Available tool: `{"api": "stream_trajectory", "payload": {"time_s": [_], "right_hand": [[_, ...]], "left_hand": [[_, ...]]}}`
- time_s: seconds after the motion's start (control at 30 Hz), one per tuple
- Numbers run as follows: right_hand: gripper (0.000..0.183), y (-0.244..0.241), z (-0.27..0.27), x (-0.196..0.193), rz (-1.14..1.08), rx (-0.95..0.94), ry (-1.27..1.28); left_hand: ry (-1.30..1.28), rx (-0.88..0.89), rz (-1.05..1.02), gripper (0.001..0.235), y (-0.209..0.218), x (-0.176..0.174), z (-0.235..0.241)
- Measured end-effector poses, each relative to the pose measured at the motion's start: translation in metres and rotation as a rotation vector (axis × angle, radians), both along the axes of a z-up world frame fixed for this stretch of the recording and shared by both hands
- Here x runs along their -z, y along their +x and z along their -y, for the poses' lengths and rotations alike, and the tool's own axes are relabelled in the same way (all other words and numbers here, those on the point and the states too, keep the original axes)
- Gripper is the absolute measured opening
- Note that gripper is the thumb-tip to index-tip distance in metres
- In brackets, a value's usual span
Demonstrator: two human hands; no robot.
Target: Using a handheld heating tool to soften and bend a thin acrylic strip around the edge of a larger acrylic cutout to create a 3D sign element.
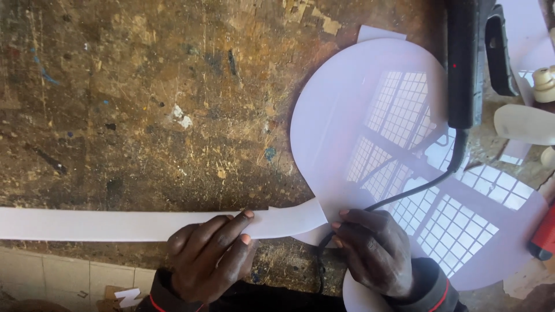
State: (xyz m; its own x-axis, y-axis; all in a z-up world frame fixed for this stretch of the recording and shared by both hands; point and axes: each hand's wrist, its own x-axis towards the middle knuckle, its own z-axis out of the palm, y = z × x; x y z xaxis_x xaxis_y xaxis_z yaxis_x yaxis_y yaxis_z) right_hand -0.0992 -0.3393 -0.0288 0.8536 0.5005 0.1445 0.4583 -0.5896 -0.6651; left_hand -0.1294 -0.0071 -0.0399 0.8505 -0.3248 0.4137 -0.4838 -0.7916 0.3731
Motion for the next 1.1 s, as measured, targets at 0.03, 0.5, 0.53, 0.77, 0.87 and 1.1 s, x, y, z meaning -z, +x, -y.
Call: {"api": "stream_trajectory", "payload": {"time_s": [0.03, 0.5, 0.53, 0.77, 0.87, 1.1], "right_hand": [[0.017, -0.003, 0.001, 0.001, 0.0, -0.001, 0.001], [0.016, -0.002, -0.009, -0.004, 0.002, 0.055, 0.024], [0.016, -0.001, -0.009, -0.003, 0.014, 0.054, 0.026], [0.018, 0.004, -0.013, 0.0, 0.13, 0.041, 0.114], [0.016, 0.005, -0.017, 0.0, 0.228, 0.05, 0.19], [0.014, 0.003, -0.016, 0.002, 0.278, 0.015, 0.206]], "left_hand": [[0.001, -0.001, 0.0, 0.036, -0.001, 0.0, 0.0], [-0.005, -0.034, 0.036, 0.062, -0.009, 0.012, 0.0], [-0.004, -0.035, 0.049, 0.062, -0.005, 0.01, 0.002], [-0.066, -0.063, 0.245, 0.018, 0.014, 0.006, 0.012], [-0.108, -0.073, 0.315, 0.015, 0.015, 0.016, 0.014], [-0.134, -0.064, 0.395, 0.017, 0.019, 0.034, 0.013]]}}
